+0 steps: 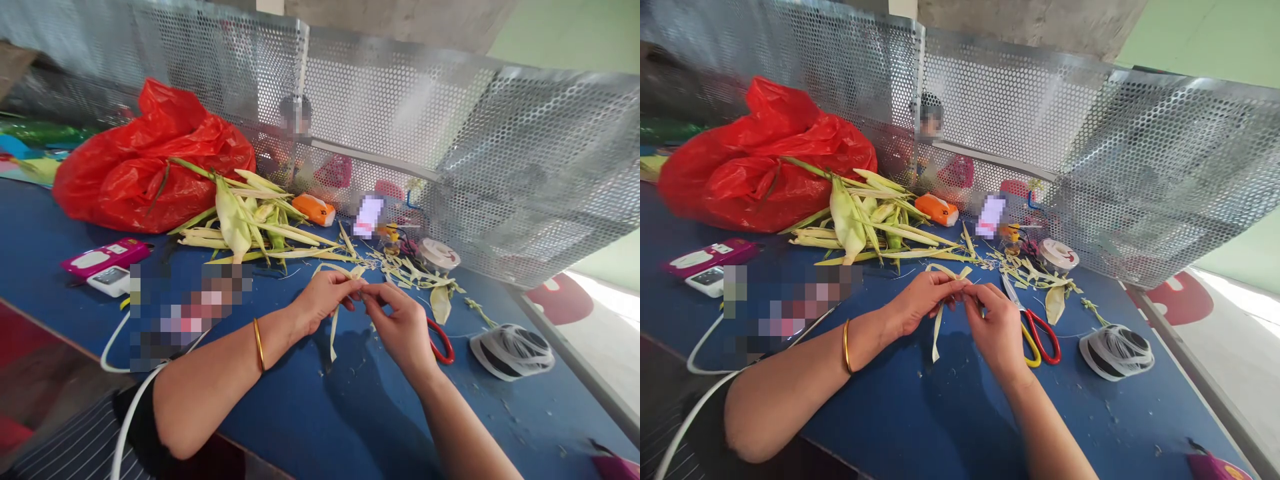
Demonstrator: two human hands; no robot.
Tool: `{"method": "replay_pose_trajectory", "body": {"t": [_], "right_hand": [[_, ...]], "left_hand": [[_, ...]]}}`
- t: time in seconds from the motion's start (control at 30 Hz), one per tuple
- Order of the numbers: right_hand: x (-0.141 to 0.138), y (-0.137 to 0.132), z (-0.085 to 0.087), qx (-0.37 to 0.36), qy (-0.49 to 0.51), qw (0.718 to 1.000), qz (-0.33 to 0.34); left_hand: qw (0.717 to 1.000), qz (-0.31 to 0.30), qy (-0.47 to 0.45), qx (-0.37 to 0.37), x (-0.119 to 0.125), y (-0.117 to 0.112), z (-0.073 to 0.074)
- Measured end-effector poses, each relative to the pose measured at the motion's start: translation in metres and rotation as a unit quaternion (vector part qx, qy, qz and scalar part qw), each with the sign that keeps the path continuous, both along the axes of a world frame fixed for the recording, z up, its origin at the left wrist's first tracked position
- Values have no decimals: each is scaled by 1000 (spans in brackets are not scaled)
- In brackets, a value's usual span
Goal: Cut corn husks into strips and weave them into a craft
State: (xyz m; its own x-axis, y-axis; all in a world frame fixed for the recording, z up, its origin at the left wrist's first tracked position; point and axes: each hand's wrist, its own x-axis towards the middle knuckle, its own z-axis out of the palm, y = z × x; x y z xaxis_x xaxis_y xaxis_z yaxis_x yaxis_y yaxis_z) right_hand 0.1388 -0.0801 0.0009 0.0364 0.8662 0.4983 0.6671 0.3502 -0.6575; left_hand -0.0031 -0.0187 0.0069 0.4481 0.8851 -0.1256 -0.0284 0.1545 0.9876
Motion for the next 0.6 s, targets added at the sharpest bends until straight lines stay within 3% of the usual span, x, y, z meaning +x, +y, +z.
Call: {"method": "replay_pose_trajectory", "body": {"t": [0.13,0.6], "right_hand": [[-1,-1,1,0,-20,1000,-2],[-9,-1,-6,-47,-3,996,-73]], "left_hand": [[999,12,26,41,0,0,0],[998,57,19,-10,1,3,0]]}}
